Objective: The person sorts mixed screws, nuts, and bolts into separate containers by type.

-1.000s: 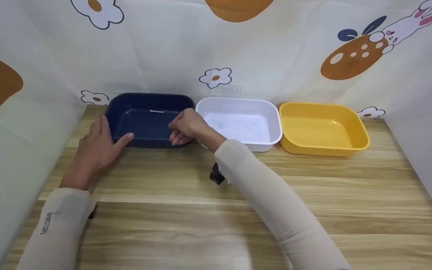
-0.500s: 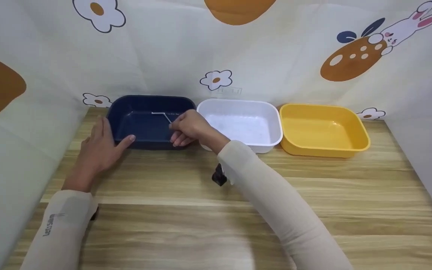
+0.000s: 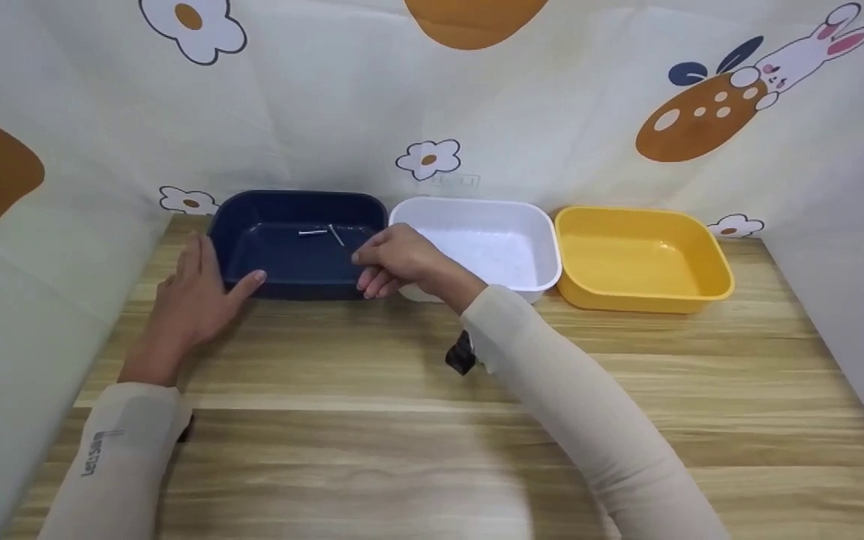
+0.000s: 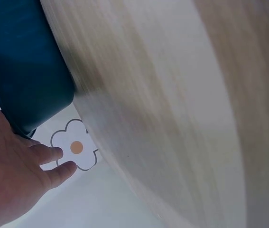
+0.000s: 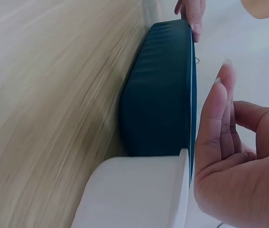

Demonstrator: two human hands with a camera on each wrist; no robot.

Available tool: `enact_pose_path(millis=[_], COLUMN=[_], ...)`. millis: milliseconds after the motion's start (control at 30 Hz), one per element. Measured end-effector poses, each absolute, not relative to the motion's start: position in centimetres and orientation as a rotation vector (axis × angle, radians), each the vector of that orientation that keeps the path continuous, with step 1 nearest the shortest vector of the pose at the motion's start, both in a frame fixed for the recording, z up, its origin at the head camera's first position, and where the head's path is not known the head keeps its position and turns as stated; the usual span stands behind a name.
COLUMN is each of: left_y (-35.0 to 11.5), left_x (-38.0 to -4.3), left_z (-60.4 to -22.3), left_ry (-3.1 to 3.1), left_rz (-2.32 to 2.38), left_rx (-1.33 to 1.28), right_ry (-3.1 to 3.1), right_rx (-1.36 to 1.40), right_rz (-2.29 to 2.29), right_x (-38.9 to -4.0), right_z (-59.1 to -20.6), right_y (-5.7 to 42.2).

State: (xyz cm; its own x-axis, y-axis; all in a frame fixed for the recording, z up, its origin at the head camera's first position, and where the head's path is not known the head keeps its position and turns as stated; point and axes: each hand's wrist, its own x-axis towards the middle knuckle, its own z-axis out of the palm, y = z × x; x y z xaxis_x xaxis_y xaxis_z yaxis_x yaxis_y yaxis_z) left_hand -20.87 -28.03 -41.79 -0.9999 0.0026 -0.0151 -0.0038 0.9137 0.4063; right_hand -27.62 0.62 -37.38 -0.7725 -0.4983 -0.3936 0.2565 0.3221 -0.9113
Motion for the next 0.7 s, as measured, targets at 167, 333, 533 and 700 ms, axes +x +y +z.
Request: enact_pose_path(millis=[167, 333, 533, 700], left_y=[-28.0, -28.1, -28.4, -28.2], left_x=[-20.9, -20.7, -20.4, -21.0], left_z=[-41.9, -42.1, -42.2, -41.9], left_ry=[3.063, 3.062, 3.067, 3.069], left_rz=[0.640, 0.644, 0.647, 0.643], left_rx=[0.001, 0.000, -0.017, 0.012], right_ry=[1.925, 1.912, 1.890, 1.897], right_rx=[-0.249, -0.253, -0.288, -0.247], right_rz=[-1.494, -1.486, -1.479, -1.499], right_x=[-27.0, -26.1, -25.2, -24.6], right_z=[-37.3, -37.6, -38.3, -38.5], right_y=[2.6, 4.6, 6.6, 8.6])
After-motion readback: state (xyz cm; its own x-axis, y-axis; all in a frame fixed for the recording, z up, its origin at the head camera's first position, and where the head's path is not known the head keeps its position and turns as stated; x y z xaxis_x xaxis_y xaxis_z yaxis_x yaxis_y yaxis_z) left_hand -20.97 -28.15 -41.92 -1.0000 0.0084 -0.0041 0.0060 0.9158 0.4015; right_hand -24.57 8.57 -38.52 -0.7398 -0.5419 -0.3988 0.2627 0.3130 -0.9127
